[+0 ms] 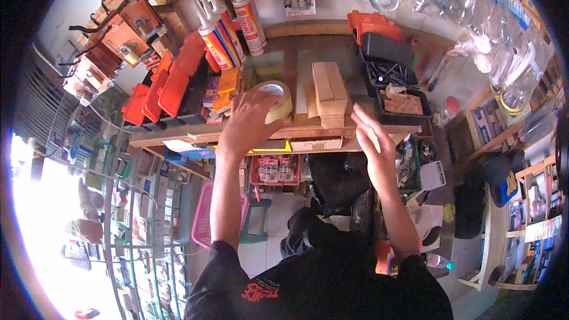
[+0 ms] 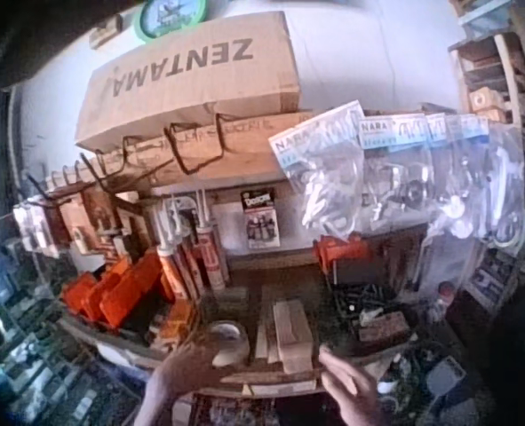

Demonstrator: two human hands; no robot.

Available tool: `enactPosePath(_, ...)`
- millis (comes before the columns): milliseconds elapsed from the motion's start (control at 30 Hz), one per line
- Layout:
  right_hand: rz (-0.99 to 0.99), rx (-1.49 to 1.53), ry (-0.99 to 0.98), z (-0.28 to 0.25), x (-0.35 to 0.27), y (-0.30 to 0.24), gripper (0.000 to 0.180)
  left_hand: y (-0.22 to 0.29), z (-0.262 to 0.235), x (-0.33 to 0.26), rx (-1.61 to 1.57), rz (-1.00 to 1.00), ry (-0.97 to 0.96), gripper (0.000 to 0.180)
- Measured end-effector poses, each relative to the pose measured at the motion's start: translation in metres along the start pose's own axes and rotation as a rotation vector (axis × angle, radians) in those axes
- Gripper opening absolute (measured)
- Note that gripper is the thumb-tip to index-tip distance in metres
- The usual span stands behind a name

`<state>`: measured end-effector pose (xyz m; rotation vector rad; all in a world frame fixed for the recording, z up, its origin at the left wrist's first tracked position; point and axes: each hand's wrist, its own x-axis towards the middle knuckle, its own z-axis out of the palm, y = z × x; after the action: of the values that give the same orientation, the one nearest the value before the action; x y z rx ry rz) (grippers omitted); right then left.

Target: The person assembles a small cardboard box by hand at a workbench. They fold the flaps of the cardboard into place to form the base and then use a roll of tape to secure the edges.

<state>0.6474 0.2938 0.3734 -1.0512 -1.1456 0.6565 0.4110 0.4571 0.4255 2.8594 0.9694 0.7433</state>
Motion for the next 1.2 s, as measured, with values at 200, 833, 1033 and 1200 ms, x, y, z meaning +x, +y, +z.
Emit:
enactPosePath(200,-0.097,-0.143,-0.121,0.028,-0.009,-0.014,0.030,-0.015,0.014,0.015,0.155,-0.117,-0.124,0.031)
enactPosePath(833,-0.610,-0.447,-0.091,0.047,-0.009,-0.034,0.022,0.101,-0.090,-0.072,-0.131,0.308,0.453,0.042)
enactPosePath(1033,-0.412,-0.187,-0.165,0.039,-0.035,-0.033,0.029,0.083,-0.058,-0.082,-0.781,0.063,0.390,0.082)
enactPosePath(1200,-0.462,-0.260,-0.187,0.042,-0.041,-0.055,0.014,0.106,-0.041,-0.073,-0.918,0.127,0.297,0.089)
